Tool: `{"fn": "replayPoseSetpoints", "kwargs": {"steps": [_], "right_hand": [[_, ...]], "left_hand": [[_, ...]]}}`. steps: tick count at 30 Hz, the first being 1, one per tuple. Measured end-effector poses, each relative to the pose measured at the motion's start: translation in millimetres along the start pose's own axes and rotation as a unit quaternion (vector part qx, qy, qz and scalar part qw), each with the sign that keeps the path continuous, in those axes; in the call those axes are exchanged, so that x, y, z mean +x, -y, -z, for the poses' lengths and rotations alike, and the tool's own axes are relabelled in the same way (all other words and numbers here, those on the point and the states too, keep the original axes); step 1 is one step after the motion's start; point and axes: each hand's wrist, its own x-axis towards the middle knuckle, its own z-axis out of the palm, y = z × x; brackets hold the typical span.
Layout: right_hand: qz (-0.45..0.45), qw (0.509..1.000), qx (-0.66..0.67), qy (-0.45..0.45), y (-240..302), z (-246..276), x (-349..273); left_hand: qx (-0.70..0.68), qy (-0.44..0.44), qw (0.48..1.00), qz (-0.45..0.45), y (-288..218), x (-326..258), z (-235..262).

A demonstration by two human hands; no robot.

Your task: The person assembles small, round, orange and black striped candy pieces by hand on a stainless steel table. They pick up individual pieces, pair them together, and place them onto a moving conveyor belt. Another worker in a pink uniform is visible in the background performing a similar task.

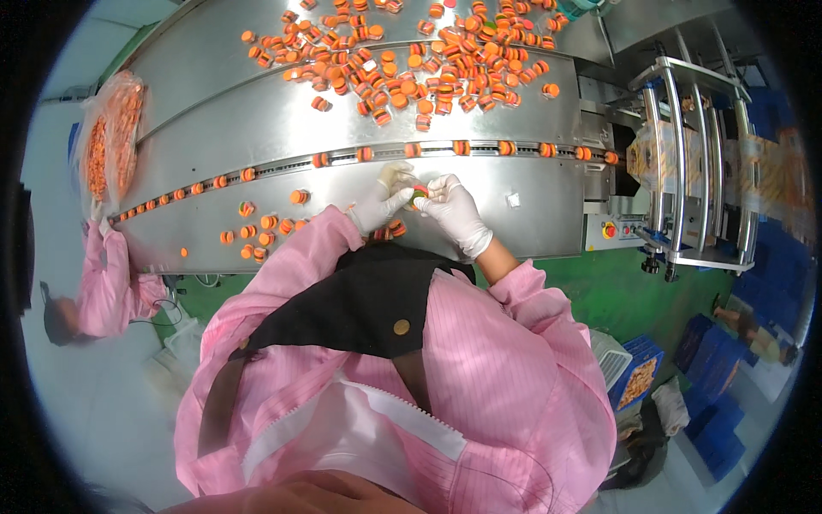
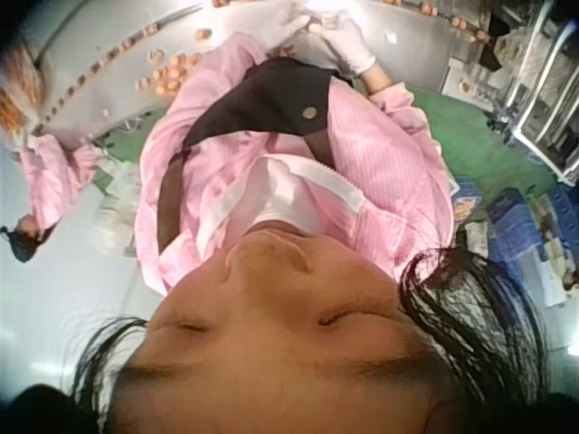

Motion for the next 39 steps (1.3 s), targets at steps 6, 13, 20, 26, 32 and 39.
{"fn": "replayPoseSetpoints", "kwargs": {"steps": [6, 13, 20, 26, 32, 39], "right_hand": [[-0.093, 0.985, 0.143, 0.026, 2.9, -15.1, 4.5], [-0.063, 0.989, 0.103, 0.087, 2.8, -19.0, 8.3], [-0.068, 0.978, 0.053, 0.188, 5.7, -32.9, 25.8], [0.061, 0.980, -0.160, 0.097, -0.2, -44.7, 79.7], [0.076, 0.758, -0.647, 0.005, 43.9, -51.5, 112.6], [0.012, 0.706, -0.707, -0.038, 63.8, -39.1, 112.5]], "left_hand": [[0.237, 0.038, 0.969, -0.059, -7.4, -12.5, 15.5], [0.397, 0.019, 0.915, -0.069, -24.8, -23.1, 17.3], [0.395, -0.088, 0.909, 0.101, -22.9, -27.5, 18.5], [0.383, -0.200, 0.902, -0.012, -18.7, -41.8, 40.9], [0.356, -0.362, 0.861, 0.028, -7.2, -99.1, 115.0], [0.310, -0.443, 0.838, 0.075, 6.7, -157.0, 158.2]]}}
